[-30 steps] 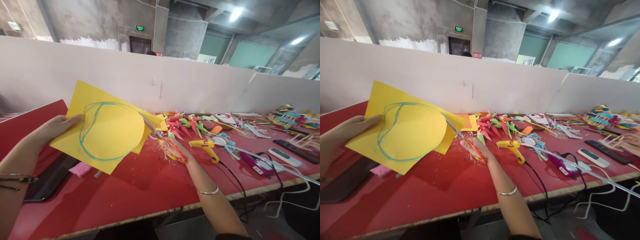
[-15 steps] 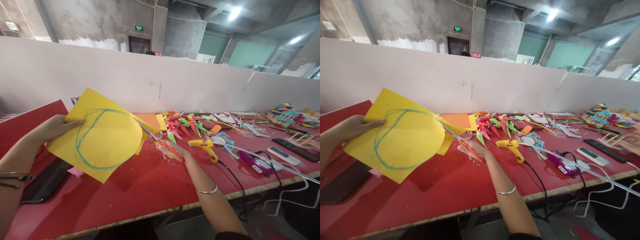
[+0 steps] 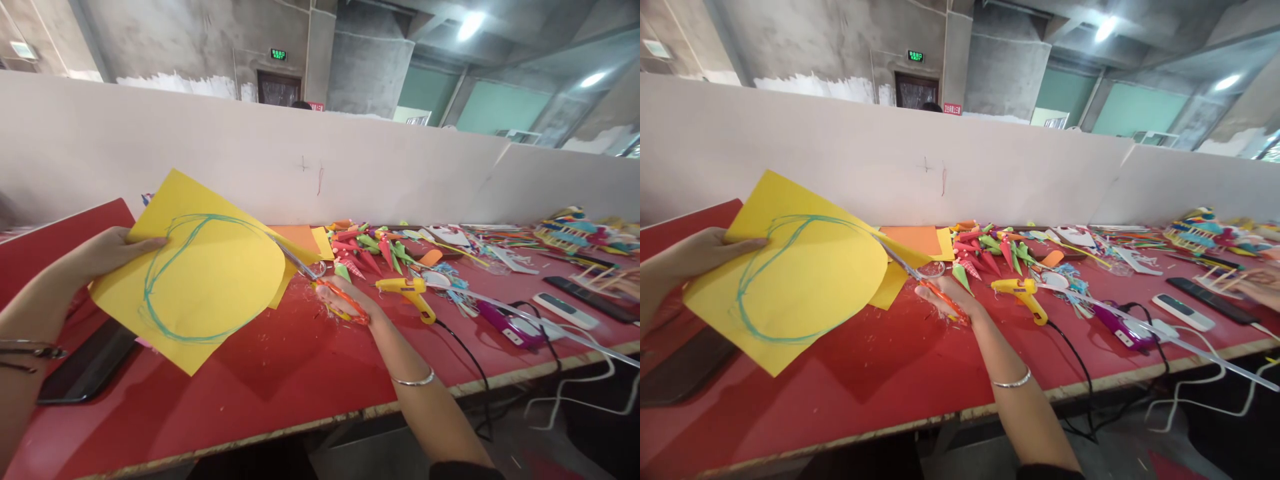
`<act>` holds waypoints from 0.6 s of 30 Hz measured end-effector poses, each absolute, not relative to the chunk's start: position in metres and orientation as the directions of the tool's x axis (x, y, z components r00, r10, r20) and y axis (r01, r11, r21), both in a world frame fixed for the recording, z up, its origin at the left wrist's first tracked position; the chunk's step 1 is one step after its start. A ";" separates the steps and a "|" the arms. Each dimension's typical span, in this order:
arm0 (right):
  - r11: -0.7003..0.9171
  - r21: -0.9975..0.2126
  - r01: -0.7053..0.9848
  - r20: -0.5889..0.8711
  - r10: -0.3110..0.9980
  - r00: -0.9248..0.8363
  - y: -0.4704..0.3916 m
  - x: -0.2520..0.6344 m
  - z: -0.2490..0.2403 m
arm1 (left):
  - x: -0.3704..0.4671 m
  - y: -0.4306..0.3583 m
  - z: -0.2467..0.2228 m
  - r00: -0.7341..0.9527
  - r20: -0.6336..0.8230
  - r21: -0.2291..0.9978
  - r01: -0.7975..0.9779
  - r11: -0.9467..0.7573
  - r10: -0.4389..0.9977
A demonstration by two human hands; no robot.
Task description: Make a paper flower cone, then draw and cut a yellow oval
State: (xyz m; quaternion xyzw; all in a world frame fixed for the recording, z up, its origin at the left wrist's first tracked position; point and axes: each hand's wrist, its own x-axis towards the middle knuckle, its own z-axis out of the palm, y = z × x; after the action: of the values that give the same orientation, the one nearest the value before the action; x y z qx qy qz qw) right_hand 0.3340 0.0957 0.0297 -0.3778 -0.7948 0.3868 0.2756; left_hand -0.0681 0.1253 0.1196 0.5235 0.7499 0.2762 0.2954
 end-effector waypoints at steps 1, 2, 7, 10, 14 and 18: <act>0.414 -0.824 0.388 0.143 0.813 -0.565 0.096 0.334 0.030 | -0.068 0.125 0.120 -0.279 -0.153 0.724 0.621 0.300 0.948; 0.416 -0.823 0.385 0.142 0.809 -0.570 0.096 0.334 0.031 | -0.069 0.125 0.120 -0.280 -0.156 0.726 0.618 0.302 0.947; 0.467 -0.805 0.366 0.157 0.762 -0.628 0.097 0.335 0.035 | -0.065 0.122 0.123 -0.275 -0.178 0.737 0.599 0.313 0.945; 0.470 -0.801 0.372 0.126 0.739 -0.662 0.098 0.334 0.034 | -0.063 0.121 0.124 -0.272 -0.199 0.721 0.610 0.329 0.942; 0.460 -0.798 0.390 0.109 0.746 -0.657 0.098 0.332 0.033 | -0.061 0.121 0.125 -0.254 -0.210 0.710 0.624 0.326 0.944; 0.434 -0.819 0.374 0.098 0.750 -0.654 0.095 0.330 0.035 | -0.061 0.120 0.125 -0.242 -0.212 0.703 0.635 0.320 0.947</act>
State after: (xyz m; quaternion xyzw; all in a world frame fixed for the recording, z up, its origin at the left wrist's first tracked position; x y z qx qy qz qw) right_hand 0.3300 0.0945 0.0347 -0.3450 -0.8145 0.4047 0.2319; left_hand -0.0607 0.1198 0.1251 0.5285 0.7485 0.2466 0.3157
